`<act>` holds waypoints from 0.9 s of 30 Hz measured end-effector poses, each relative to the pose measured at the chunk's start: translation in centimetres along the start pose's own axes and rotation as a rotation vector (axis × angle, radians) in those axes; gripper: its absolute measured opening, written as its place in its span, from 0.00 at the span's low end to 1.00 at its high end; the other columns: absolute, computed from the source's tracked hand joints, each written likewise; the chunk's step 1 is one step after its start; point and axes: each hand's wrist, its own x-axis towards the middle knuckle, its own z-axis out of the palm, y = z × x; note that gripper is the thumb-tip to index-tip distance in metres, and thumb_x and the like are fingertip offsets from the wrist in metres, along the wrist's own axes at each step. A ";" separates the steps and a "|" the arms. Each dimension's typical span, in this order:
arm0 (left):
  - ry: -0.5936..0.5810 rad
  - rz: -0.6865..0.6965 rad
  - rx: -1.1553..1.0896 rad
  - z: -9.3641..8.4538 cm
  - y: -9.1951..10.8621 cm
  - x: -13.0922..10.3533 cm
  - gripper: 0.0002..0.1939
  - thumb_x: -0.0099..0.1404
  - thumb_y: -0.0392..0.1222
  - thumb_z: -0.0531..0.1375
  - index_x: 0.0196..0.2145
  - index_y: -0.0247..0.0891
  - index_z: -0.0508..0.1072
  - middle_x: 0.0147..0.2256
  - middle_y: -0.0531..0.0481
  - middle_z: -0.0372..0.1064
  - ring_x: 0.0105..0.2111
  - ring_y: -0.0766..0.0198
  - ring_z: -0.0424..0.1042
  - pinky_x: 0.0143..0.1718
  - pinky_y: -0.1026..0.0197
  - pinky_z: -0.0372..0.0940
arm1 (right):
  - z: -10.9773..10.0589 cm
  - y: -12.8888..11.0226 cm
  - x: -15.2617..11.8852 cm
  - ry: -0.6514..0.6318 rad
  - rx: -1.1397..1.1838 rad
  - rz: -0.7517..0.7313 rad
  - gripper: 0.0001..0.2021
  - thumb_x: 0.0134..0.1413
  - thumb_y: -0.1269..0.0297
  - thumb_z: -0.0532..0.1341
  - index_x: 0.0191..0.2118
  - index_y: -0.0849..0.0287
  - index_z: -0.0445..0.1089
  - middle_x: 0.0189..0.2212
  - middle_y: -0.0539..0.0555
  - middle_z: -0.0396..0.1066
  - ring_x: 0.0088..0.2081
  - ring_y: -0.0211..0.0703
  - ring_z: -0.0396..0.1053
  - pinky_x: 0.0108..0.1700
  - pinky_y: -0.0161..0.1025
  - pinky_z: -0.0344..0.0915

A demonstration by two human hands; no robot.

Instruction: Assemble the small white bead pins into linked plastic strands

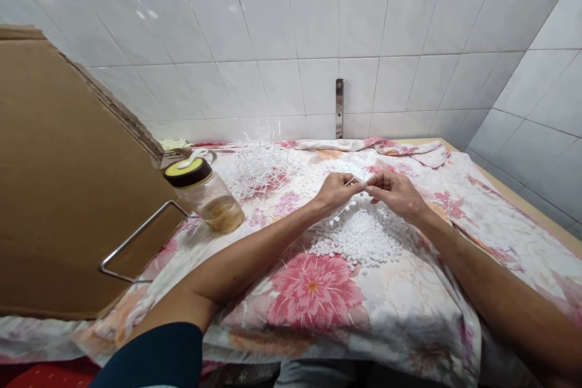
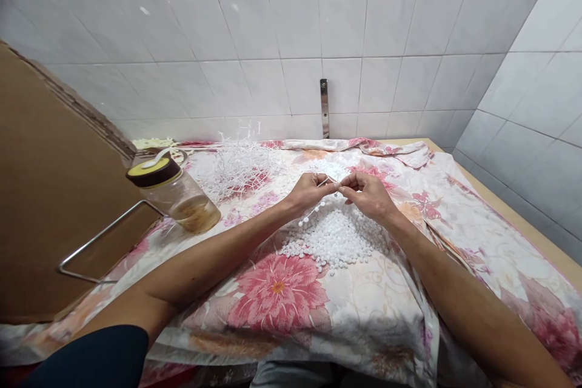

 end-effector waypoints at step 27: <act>-0.006 0.027 0.135 -0.2 -1.0 -0.1 0.18 0.58 0.51 0.68 0.36 0.32 0.82 0.30 0.47 0.75 0.28 0.66 0.67 0.31 0.61 0.59 | -0.4 -0.4 0.2 -0.004 0.107 0.000 0.21 0.40 0.50 0.79 0.33 0.59 0.76 0.29 0.52 0.74 0.31 0.41 0.72 0.32 0.40 0.75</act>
